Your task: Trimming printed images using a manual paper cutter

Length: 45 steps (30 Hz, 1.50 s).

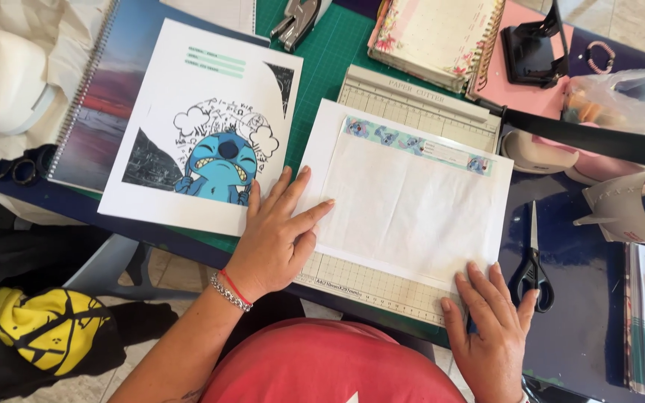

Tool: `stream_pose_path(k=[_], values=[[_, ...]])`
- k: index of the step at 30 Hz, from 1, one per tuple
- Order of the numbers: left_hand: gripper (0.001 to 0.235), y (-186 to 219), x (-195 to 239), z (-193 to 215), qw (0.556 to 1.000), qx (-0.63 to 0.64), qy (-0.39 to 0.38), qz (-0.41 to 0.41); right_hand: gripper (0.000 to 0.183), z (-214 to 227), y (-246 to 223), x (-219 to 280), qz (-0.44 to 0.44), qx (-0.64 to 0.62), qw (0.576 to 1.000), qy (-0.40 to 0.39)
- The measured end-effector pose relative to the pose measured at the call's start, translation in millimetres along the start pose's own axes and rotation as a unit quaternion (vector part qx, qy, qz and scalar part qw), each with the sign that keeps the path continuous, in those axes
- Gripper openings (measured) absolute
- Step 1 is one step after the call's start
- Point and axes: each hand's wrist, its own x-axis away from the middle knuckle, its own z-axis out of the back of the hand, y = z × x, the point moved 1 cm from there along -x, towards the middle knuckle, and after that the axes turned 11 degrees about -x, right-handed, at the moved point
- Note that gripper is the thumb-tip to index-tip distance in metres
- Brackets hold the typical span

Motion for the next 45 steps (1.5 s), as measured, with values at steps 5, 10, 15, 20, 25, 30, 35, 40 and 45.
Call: stream_pose_path(k=[5,10,15,20,25,30,35,40,45], values=[[0.045,0.5,0.7,0.4,1.0,0.0,0.003,-0.001,0.036,1.6,-0.8,-0.7,0.007,0.024,1.0,0.003],[0.045,0.9,0.7,0.9,1.0,0.001,0.002,-0.001,0.035,-0.9,3.1,2.4,0.021,0.02,0.999,0.016],[0.044,0.3,-0.8,1.6,1.0,0.002,0.012,-0.004,0.037,-4.0,6.6,2.1,0.029,0.029,0.999,0.023],[0.046,-0.7,0.4,-1.8,1.0,-0.014,0.013,-0.008,0.037,-7.1,9.3,3.8,0.023,0.036,0.999,0.03],[0.042,0.0,-2.7,0.7,1.0,-0.005,0.023,-0.01,0.033,-6.1,7.8,-2.0,0.038,0.057,0.997,0.045],[0.043,-0.7,-3.7,4.0,0.999,-0.004,0.026,-0.026,0.033,-1.5,4.0,-4.3,0.065,0.058,0.995,0.053],[0.049,-4.7,-7.1,1.9,1.0,-0.005,-0.017,-0.022,0.037,-2.5,6.9,-3.9,0.043,0.071,0.996,0.038],[0.05,33.5,-32.7,22.1,0.997,-0.029,-0.036,-0.063,0.037,-5.0,10.8,-2.5,0.057,0.075,0.994,0.047],[0.051,85.6,-77.4,-5.3,0.976,-0.011,-0.103,-0.194,0.04,-2.4,10.6,-5.1,0.028,0.065,0.997,0.006]])
